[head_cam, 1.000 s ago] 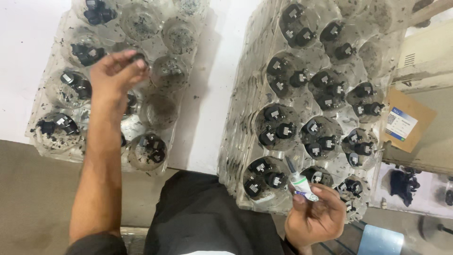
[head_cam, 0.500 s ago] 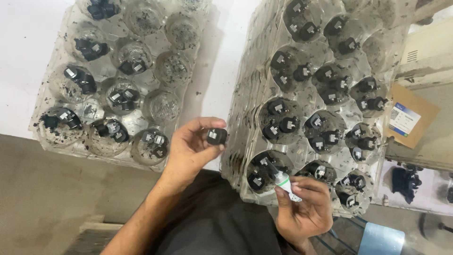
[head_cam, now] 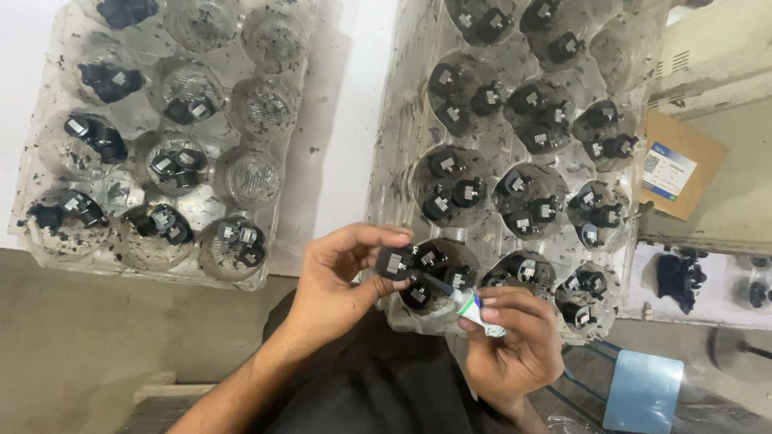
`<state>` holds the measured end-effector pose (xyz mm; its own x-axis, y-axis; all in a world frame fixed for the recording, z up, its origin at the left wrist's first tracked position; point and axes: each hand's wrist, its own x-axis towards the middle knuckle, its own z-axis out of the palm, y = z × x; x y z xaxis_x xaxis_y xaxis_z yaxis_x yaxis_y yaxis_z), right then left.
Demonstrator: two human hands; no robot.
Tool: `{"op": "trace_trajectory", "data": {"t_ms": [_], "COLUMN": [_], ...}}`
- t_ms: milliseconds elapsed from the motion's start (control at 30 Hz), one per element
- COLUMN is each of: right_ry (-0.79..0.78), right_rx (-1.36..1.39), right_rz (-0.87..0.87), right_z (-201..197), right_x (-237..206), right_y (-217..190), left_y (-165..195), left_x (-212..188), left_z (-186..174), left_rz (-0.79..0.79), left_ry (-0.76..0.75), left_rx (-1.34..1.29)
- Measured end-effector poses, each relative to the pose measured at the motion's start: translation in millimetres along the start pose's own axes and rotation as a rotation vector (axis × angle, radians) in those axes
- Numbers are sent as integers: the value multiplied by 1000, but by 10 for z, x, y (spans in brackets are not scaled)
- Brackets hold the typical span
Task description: The person picks black plastic plug components one at a time from plastic trays and squeezes adhesive from a small tube onto each component, then places it back in the tray. They occasionally wipe the tube with a cloth and reach across trays to select the next part.
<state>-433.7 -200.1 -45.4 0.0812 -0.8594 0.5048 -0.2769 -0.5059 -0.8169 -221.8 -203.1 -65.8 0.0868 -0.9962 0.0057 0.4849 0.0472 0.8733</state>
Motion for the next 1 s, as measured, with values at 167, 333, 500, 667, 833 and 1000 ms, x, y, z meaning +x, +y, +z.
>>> {"op": "trace_trajectory", "data": {"t_ms": [167, 333, 500, 667, 833, 1000], "right_ry": [-16, -26, -26, -43, -53, -54], "right_rx": [-69, -113, -212, -254, -239, -219], "right_rz": [-77, -172, -235, -224, -217, -222], "right_z": [9, -6, -50, -100, -131, -152], "right_x": [65, 118, 140, 138, 142, 118], "right_y": [10, 50, 59, 32, 27, 29], "left_y": [-51, -73, -79, -109, -137, -162], "left_x": [-97, -102, -90, -88, -100, -107], "left_z": [166, 279, 291, 288, 274, 288], "left_rz": [29, -46, -154, -189, -199, -203], "left_ry": [122, 135, 108, 68, 26, 27], "left_rx": [318, 158, 107, 106, 30, 15]}}
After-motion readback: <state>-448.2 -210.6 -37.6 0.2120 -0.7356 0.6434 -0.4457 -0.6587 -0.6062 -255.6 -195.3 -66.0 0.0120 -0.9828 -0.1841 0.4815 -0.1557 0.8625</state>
